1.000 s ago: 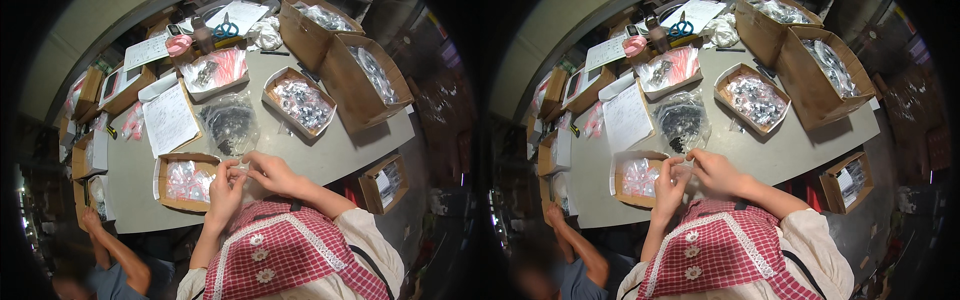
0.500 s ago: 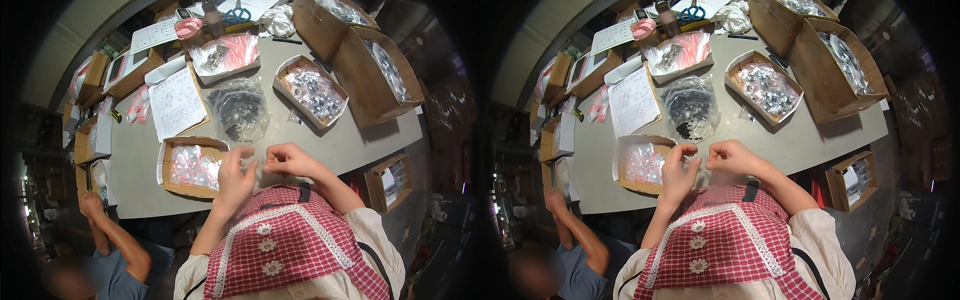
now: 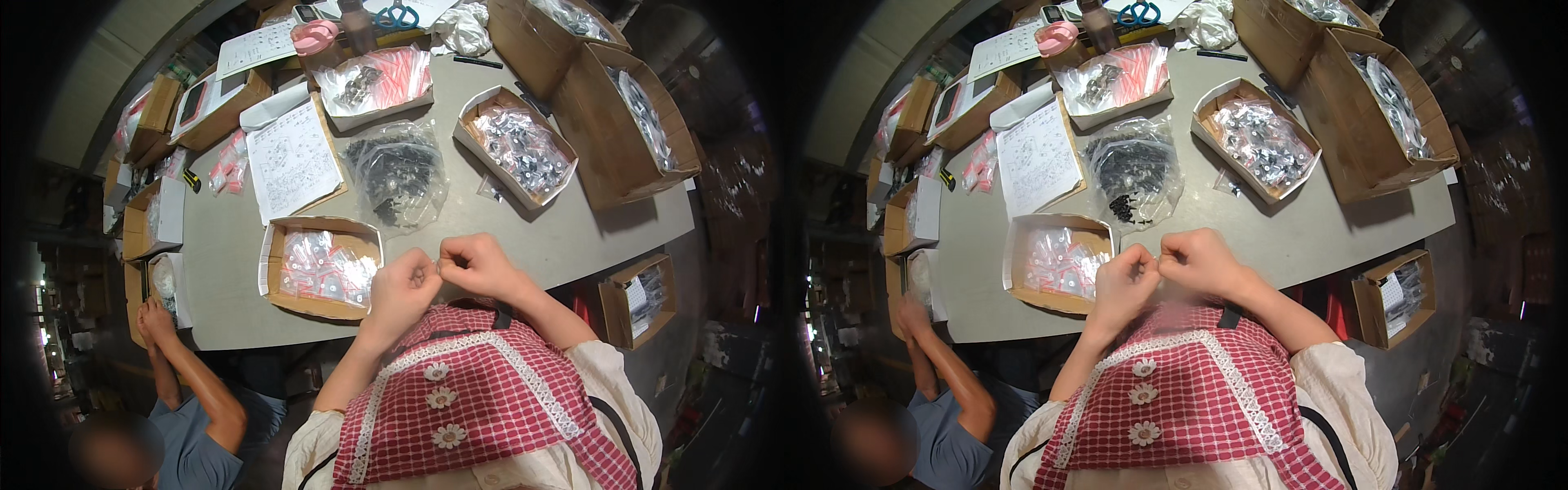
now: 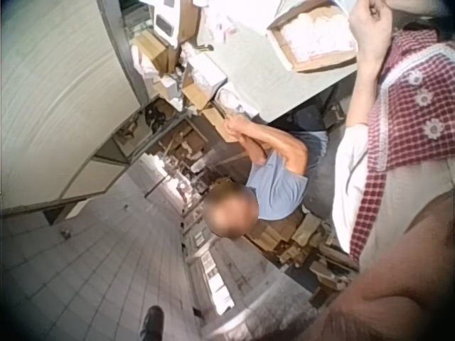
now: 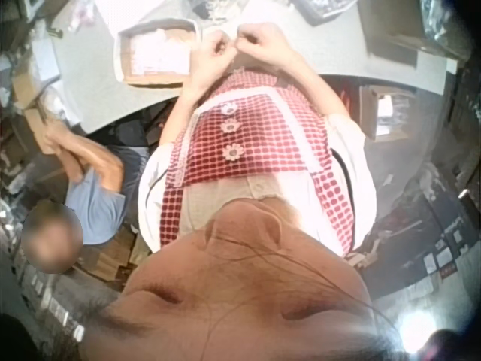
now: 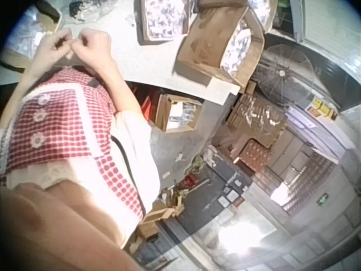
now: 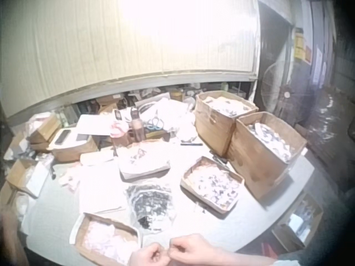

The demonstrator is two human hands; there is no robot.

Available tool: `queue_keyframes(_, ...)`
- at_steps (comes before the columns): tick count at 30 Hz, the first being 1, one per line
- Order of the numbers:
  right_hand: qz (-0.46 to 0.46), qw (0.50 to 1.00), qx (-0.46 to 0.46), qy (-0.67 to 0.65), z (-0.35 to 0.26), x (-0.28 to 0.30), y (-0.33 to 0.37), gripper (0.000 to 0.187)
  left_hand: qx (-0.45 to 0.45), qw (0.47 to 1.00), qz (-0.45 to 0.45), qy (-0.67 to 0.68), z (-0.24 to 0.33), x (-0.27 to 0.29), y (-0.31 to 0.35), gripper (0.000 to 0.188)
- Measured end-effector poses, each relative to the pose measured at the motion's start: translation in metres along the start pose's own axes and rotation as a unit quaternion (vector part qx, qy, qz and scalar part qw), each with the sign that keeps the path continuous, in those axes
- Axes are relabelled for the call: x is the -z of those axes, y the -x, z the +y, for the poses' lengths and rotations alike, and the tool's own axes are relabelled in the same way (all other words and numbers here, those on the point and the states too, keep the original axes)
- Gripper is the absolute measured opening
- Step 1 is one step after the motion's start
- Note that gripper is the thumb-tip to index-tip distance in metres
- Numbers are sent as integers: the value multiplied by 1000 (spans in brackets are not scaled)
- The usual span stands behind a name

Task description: The person picks up small hardware components from a box, fits them together by hand, and places the assembled units into a separate container.

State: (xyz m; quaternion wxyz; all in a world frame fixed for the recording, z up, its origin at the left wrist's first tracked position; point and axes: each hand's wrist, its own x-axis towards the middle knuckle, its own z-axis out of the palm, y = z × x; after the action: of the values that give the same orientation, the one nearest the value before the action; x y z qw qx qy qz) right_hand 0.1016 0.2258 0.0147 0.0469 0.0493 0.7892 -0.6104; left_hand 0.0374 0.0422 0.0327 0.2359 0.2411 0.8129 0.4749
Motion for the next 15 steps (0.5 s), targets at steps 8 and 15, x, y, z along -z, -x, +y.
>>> queue_keyframes(8, 138, 990, -5, -4, 14, -9, -6, 18, -258, 942, 157, -143, 5, -4, -12, 28)
queue_keyframes(15, 60, 991, -83, -88, 12, 7, -10, 15, -271, 945, 124, -135, -24, -3, -17, 33)
